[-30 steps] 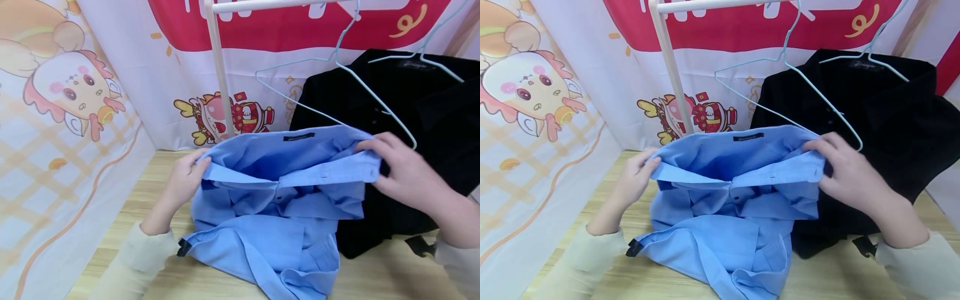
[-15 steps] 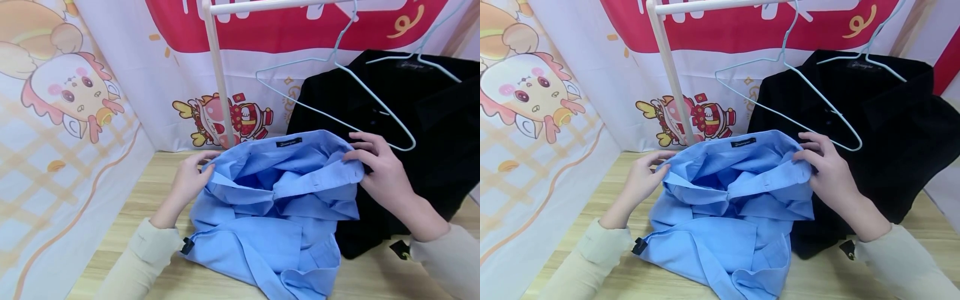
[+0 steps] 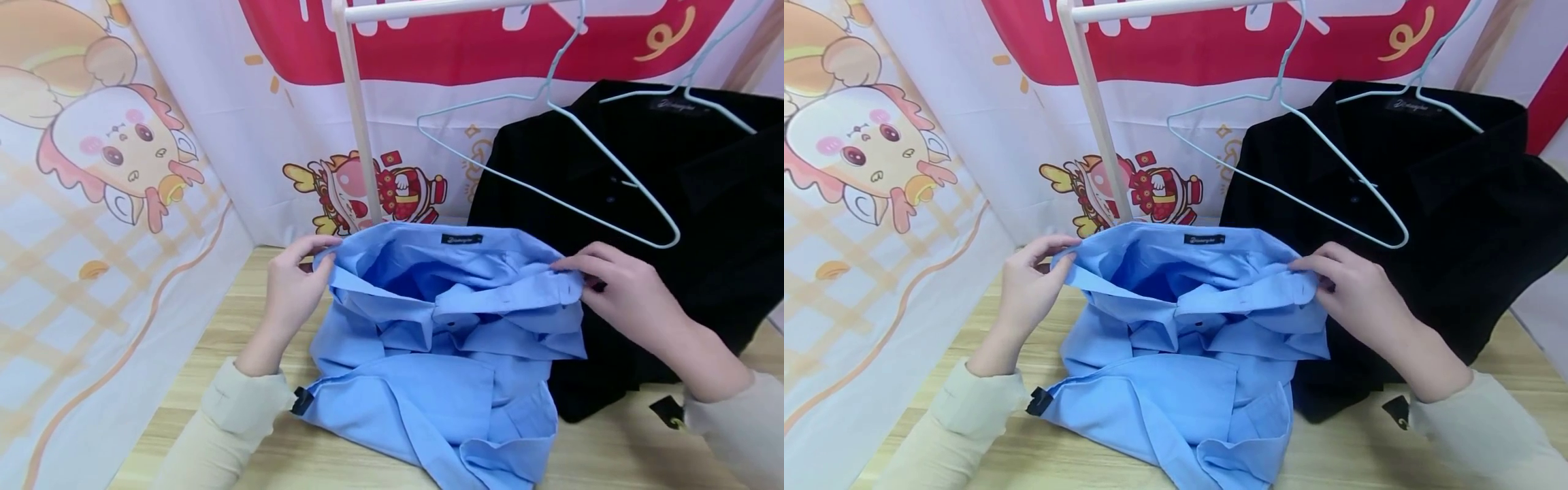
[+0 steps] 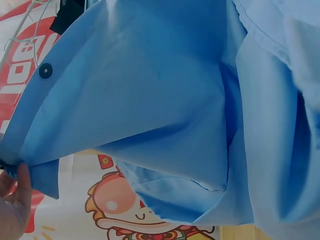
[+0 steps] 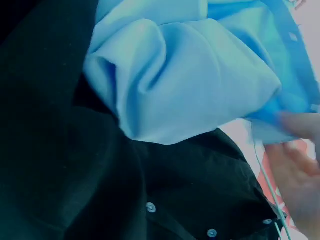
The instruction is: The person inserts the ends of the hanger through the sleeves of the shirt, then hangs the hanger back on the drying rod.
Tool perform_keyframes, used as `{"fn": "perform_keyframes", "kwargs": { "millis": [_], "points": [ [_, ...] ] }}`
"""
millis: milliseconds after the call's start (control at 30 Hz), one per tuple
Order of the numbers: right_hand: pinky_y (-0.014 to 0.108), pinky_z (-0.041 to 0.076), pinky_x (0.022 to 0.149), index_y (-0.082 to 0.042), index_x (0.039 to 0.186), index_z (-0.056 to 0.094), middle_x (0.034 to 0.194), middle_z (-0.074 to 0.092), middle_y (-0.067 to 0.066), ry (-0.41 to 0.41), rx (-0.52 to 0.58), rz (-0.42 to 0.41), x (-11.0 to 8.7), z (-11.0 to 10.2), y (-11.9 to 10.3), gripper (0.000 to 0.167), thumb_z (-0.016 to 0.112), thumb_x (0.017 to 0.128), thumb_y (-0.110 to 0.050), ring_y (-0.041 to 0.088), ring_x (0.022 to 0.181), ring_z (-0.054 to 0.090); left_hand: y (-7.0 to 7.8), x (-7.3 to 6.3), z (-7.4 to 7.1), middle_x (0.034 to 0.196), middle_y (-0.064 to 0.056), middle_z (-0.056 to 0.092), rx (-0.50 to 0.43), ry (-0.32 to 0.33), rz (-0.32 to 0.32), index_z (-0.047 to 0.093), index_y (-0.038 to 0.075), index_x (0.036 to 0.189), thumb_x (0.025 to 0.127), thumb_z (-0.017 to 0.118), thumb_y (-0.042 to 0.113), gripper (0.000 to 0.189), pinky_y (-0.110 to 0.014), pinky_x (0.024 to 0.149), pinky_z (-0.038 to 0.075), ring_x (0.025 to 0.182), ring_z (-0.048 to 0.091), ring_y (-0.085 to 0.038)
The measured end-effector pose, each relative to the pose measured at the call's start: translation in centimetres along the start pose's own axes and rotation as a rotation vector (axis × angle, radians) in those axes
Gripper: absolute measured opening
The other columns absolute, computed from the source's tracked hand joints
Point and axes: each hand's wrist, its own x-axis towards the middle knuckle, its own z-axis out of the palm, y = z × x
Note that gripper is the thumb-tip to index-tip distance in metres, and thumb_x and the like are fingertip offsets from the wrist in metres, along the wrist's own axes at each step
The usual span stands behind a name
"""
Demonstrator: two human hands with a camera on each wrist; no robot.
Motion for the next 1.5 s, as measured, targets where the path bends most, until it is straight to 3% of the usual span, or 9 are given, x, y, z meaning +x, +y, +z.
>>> {"fn": "perform_keyframes", "kwargs": {
  "millis": [200,400,567,733,833,933,1100,1333,1500],
  "points": [
    [0.033,0.060,0.071,-0.007,0.120,0.074,0.113,0.068,0.006,-0.309,0.130,0.241,0.0,-0.8,-0.3,0.035,0.067,0.088,0.006,0.017,0.085,0.064,0.5,-0.2,0.1,0.105,-0.007,0.075,0.106,-0.144,-0.060,0.078,0.007,0.106,0.091,0.069,-0.002,0.019,-0.025,0.065,0.051,0.093,0.068,-0.023],
    [0.027,0.040,0.048,-0.006,0.110,0.078,0.077,0.060,-0.003,-0.420,0.193,0.411,0.4,-0.6,-0.9,0.023,0.062,0.101,-0.021,0.011,0.053,0.046,0.8,-0.1,0.1,0.101,-0.006,0.075,0.220,-0.353,-0.205,0.077,0.010,0.103,0.095,0.072,0.010,0.010,-0.048,0.086,0.056,0.098,0.069,-0.030],
    [0.026,0.050,0.057,-0.012,0.095,0.076,0.085,0.067,-0.002,-0.368,0.116,0.361,0.6,0.3,-1.5,0.008,0.081,0.089,-0.014,0.015,0.070,0.057,0.7,-0.2,0.0,0.107,-0.010,0.072,0.264,-0.501,-0.247,0.073,0.009,0.105,0.096,0.066,0.004,0.012,-0.047,0.079,0.057,0.093,0.067,-0.032],
    [0.028,0.051,0.060,-0.010,0.099,0.078,0.100,0.065,0.005,-0.226,0.008,0.206,0.7,0.4,-1.9,0.027,0.077,0.080,0.009,0.018,0.077,0.057,0.6,-0.3,0.2,0.130,-0.018,0.065,0.367,-0.731,-0.250,0.076,0.007,0.114,0.090,0.051,-0.014,0.041,-0.042,0.075,0.054,0.107,0.063,-0.035],
    [0.027,0.049,0.055,-0.009,0.101,0.081,0.098,0.060,0.005,-0.117,-0.065,0.111,0.9,0.3,-2.2,0.036,0.076,0.075,0.015,0.016,0.073,0.056,0.4,-0.5,0.6,0.141,-0.022,0.059,0.404,-0.802,-0.231,0.071,0.002,0.129,0.087,0.048,-0.016,0.051,-0.042,0.080,0.052,0.115,0.060,-0.036],
    [0.028,0.048,0.051,-0.006,0.109,0.080,0.096,0.056,0.007,-0.038,-0.134,0.032,1.1,0.1,-2.5,0.045,0.076,0.071,0.017,0.016,0.068,0.053,0.3,-0.6,0.9,0.146,-0.024,0.054,0.386,-0.725,-0.226,0.060,-0.001,0.141,0.092,0.050,-0.011,0.051,-0.042,0.078,0.053,0.106,0.063,-0.036],
    [0.033,0.043,0.046,0.001,0.121,0.073,0.098,0.058,0.015,0.040,-0.190,-0.027,1.3,-0.1,-2.9,0.057,0.077,0.067,0.018,0.019,0.062,0.050,1.0,-0.3,0.7,0.152,-0.022,0.047,0.334,-0.423,-0.158,0.055,-0.003,0.144,0.094,0.062,-0.002,0.050,-0.049,0.089,0.055,0.115,0.061,-0.040],
    [0.048,0.049,0.055,0.004,0.123,0.071,0.100,0.056,0.028,0.286,-0.240,-0.127,2.5,-1.7,-3.5,0.056,0.072,0.070,0.022,0.036,0.069,0.056,3.3,0.2,0.5,0.151,-0.018,0.050,0.271,0.002,0.189,0.057,-0.011,0.137,0.090,0.068,-0.009,0.048,-0.043,0.110,0.043,0.138,0.048,-0.034],
    [0.016,0.046,0.090,0.006,0.116,0.073,0.102,0.055,0.032,0.526,-0.206,-0.098,2.8,-2.5,-4.3,0.040,0.066,0.078,0.019,0.045,0.074,0.055,4.5,0.3,0.2,0.144,-0.025,0.053,0.230,0.104,0.355,0.056,-0.012,0.136,0.089,0.063,-0.014,0.048,-0.037,0.111,0.042,0.135,0.051,-0.035]
  ]
}}
